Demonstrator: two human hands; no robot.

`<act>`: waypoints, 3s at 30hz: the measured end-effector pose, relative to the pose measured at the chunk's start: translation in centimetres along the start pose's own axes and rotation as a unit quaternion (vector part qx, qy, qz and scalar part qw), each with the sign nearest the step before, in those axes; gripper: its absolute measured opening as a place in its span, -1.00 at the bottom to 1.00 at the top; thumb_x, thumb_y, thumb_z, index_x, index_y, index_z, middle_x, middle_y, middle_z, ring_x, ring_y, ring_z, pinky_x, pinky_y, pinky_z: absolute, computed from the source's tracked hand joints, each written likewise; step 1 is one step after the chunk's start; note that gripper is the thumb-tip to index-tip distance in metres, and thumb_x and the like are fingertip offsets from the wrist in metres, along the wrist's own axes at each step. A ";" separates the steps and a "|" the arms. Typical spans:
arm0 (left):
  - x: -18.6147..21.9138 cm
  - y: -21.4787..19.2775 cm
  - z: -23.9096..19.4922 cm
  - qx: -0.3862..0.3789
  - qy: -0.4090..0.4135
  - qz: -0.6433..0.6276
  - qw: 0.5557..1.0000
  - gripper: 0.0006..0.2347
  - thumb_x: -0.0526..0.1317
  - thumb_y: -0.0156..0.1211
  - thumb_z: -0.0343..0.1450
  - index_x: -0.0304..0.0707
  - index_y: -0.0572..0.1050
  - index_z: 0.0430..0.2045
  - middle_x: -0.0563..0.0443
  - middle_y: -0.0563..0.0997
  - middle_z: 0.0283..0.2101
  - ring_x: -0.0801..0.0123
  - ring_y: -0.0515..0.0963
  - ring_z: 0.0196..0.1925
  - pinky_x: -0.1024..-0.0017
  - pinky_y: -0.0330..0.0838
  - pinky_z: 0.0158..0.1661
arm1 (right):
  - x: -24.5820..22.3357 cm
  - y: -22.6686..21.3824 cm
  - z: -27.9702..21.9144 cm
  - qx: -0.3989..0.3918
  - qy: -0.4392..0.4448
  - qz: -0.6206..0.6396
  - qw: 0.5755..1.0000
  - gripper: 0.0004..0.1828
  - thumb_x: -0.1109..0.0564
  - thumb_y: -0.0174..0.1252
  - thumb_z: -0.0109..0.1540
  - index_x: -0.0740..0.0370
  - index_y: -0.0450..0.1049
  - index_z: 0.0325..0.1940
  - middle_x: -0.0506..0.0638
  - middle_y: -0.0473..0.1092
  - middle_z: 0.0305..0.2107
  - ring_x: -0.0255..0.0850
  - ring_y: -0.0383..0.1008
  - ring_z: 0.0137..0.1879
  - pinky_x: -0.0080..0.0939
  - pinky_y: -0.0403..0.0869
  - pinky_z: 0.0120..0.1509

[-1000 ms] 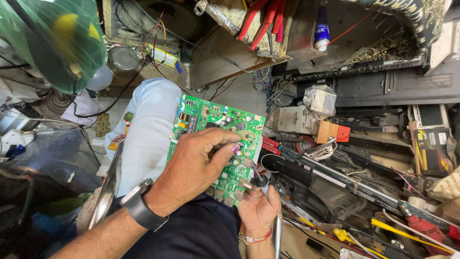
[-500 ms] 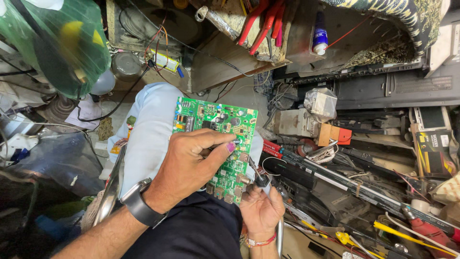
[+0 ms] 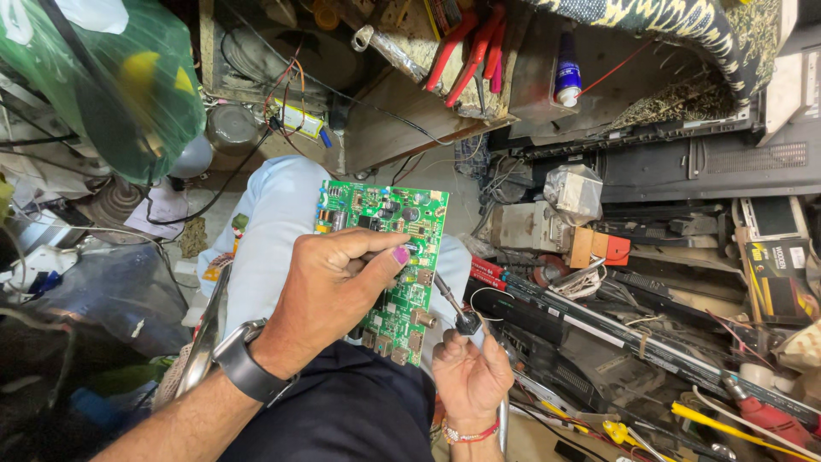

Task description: The person sits cross-legged and works on a green circuit board. They use pliers to remove a small component, then use a soldering iron to apply solder to several points on the board. The person flips the board over to inspect both sides during the process.

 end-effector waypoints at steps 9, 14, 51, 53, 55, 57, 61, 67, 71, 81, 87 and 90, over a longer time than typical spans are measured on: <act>0.5 -0.8 -0.2 0.050 0.031 0.013 0.998 -0.83 -0.36 0.28 0.42 -0.43 0.65 -0.15 0.05 0.69 -0.37 0.69 0.54 -0.41 0.63 0.47 -0.43 | -0.7 0.3 -0.1 0.019 -0.026 -0.027 0.999 -0.50 0.08 0.19 0.25 0.41 0.45 0.22 0.19 0.54 -0.18 -0.05 0.50 -0.08 -0.10 0.46 0.02; -0.7 -0.8 -0.1 0.040 -0.009 -0.029 0.999 -0.83 -0.35 0.28 0.42 -0.43 0.66 -0.16 0.03 0.69 -0.39 0.68 0.58 -0.42 0.64 0.50 -0.43 | -0.6 0.9 -0.1 -0.003 -0.018 -0.022 1.000 -0.51 0.07 0.20 0.28 0.40 0.44 0.23 0.19 0.53 -0.19 -0.05 0.50 -0.07 -0.10 0.44 0.03; -1.0 0.0 -0.3 0.015 0.017 -0.024 0.999 -0.83 -0.30 0.23 0.46 -0.37 0.60 -0.12 0.02 0.67 -0.29 0.60 0.60 -0.48 0.59 0.50 -0.45 | -0.2 0.8 0.7 -0.004 0.015 0.017 1.000 -0.65 0.03 0.20 0.29 0.37 0.54 0.01 0.17 0.52 -0.26 -0.14 0.43 -0.18 -0.20 0.41 -0.08; -0.9 -0.1 -0.2 0.016 0.019 -0.018 1.000 -0.83 -0.30 0.23 0.46 -0.38 0.61 -0.13 0.02 0.67 -0.30 0.60 0.60 -0.48 0.59 0.50 -0.45 | -0.3 0.8 0.8 -0.003 0.018 0.017 1.000 -0.64 0.03 0.20 0.29 0.38 0.54 0.01 0.17 0.52 -0.27 -0.14 0.43 -0.18 -0.20 0.41 -0.07; -1.0 -0.1 -0.2 0.017 0.013 -0.015 1.000 -0.83 -0.30 0.23 0.45 -0.38 0.62 -0.14 0.03 0.67 -0.30 0.61 0.60 -0.49 0.59 0.50 -0.46 | -0.3 0.6 0.7 0.001 0.019 0.015 1.000 -0.64 0.03 0.20 0.29 0.38 0.54 0.00 0.17 0.52 -0.27 -0.15 0.43 -0.18 -0.20 0.42 -0.07; -0.9 -0.1 -0.2 0.024 0.016 -0.018 0.999 -0.83 -0.30 0.23 0.46 -0.38 0.61 -0.14 0.04 0.69 -0.30 0.61 0.60 -0.48 0.60 0.50 -0.44 | -0.3 0.4 0.7 0.007 0.016 0.011 1.000 -0.65 0.03 0.20 0.28 0.37 0.54 -0.01 0.16 0.52 -0.27 -0.15 0.43 -0.18 -0.20 0.42 -0.08; -0.9 -0.1 -0.2 0.020 0.010 -0.033 0.999 -0.83 -0.30 0.25 0.45 -0.38 0.61 -0.13 0.04 0.68 -0.30 0.63 0.60 -0.45 0.61 0.49 -0.44 | -0.5 0.3 0.7 0.007 0.008 -0.001 1.000 -0.65 0.02 0.20 0.30 0.38 0.55 -0.02 0.16 0.52 -0.27 -0.15 0.43 -0.18 -0.21 0.42 -0.08; -1.1 -0.2 -0.2 0.015 0.009 -0.034 0.999 -0.85 -0.34 0.29 0.41 -0.42 0.65 -0.22 0.06 0.67 -0.31 0.68 0.56 -0.43 0.64 0.46 -0.44 | -0.6 0.7 0.6 0.003 0.011 -0.007 1.000 -0.65 0.03 0.21 0.29 0.37 0.54 -0.01 0.14 0.52 -0.26 -0.15 0.43 -0.17 -0.21 0.41 -0.08; -1.0 -0.1 0.0 0.011 0.014 -0.062 0.998 -0.85 -0.33 0.29 0.42 -0.40 0.66 -0.18 0.09 0.66 -0.28 0.70 0.54 -0.37 0.67 0.45 -0.41 | -0.4 1.2 0.5 0.002 0.010 -0.011 1.000 -0.64 0.03 0.22 0.28 0.37 0.54 0.01 0.13 0.52 -0.27 -0.15 0.43 -0.17 -0.21 0.42 -0.08; -0.4 -0.9 -0.7 0.055 0.035 -0.034 0.997 -0.81 -0.35 0.29 0.43 -0.36 0.65 -0.10 0.05 0.66 -0.26 0.63 0.56 -0.31 0.63 0.47 -0.34 | -0.6 2.2 0.5 -0.009 -0.009 -0.032 0.999 -0.60 0.05 0.21 0.28 0.40 0.50 0.08 0.15 0.51 -0.25 -0.12 0.45 -0.13 -0.18 0.44 -0.04; -1.1 -0.8 -1.0 0.064 0.034 -0.055 0.996 -0.82 -0.35 0.30 0.42 -0.40 0.66 -0.13 0.02 0.68 -0.24 0.61 0.59 -0.28 0.63 0.50 -0.31 | -0.5 2.0 0.5 -0.003 -0.013 -0.033 0.999 -0.60 0.05 0.21 0.29 0.40 0.50 0.09 0.15 0.52 -0.25 -0.11 0.48 -0.15 -0.16 0.45 -0.04; -1.5 -1.0 -0.7 0.063 0.026 -0.050 0.996 -0.82 -0.35 0.31 0.41 -0.41 0.67 -0.14 0.01 0.69 -0.27 0.61 0.57 -0.32 0.62 0.47 -0.34 | -0.5 2.1 0.5 -0.008 -0.010 -0.035 0.999 -0.59 0.05 0.20 0.30 0.40 0.49 0.10 0.16 0.52 -0.24 -0.11 0.48 -0.15 -0.16 0.46 -0.01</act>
Point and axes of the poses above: each hand's wrist, its own z-axis towards the middle knuckle, its own y-axis out of the palm, x = y × z, the point moved 10 cm from there along z, towards the middle knuckle
